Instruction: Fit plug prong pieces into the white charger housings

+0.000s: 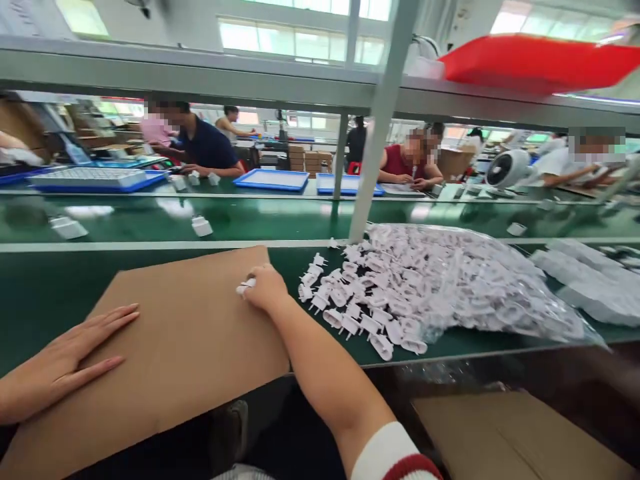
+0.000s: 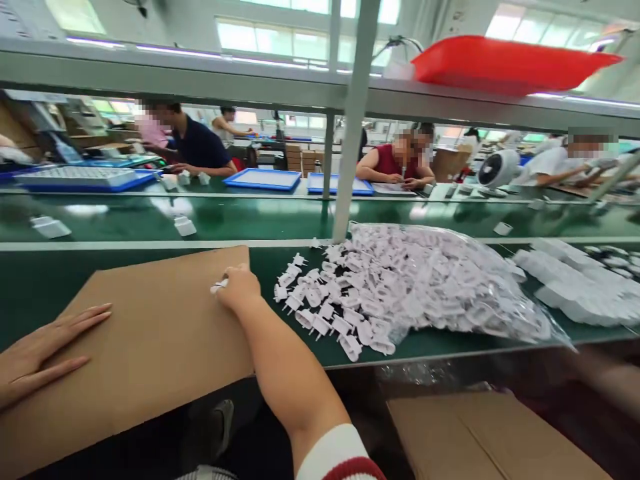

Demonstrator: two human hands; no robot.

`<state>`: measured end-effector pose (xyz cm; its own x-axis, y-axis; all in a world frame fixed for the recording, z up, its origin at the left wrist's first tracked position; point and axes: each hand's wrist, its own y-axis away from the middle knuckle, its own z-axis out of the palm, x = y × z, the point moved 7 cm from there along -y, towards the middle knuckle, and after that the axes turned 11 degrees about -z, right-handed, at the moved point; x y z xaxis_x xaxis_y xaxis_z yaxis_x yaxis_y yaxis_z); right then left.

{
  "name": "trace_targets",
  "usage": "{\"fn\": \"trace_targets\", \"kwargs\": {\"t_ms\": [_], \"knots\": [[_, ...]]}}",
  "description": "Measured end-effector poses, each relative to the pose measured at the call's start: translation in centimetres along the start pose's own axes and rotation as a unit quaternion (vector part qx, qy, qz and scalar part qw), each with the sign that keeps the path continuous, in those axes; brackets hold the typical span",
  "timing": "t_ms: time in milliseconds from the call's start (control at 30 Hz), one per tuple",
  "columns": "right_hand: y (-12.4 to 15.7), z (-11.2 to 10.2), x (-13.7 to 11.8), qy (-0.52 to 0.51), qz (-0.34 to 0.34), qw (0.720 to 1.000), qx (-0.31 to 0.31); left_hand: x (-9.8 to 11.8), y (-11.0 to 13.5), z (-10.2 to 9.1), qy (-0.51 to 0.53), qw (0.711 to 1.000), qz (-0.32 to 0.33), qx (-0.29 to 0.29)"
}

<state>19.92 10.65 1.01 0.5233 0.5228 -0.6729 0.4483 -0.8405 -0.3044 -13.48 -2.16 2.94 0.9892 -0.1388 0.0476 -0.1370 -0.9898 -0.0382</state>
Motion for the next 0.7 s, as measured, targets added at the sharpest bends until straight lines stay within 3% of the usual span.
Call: {"fn": "trace_targets", "kwargs": {"t_ms": [67,167,333,567,700], "knots": [[0.1,0.4,0.1,-0.024,0.008,0.999,0.031,-1.0,0.3,0.5,0.014,1.000,-0.012,-0.005],[0.4,0.8,0.1,-0.057,0.013,0.995,0.074,-0.4,0.5,1.0,0.009,1.000,0.008,-0.003],[0.7,1.4,0.0,-0.076,0.007,0.994,0.085,0.4,1.0,1.1,0.009,0.999,0.034,0.041],[1.6,1.9,-0.3,-0.052,0.003,0.991,0.125,0.0,-1.0,1.7,0.027,0.994,0.090,-0.061],[1.8,2.2,-0.6,-0.034,0.006,0.987,0.159,0.8,-3.0,1.5,0.047,0.989,0.122,-0.068]]}}
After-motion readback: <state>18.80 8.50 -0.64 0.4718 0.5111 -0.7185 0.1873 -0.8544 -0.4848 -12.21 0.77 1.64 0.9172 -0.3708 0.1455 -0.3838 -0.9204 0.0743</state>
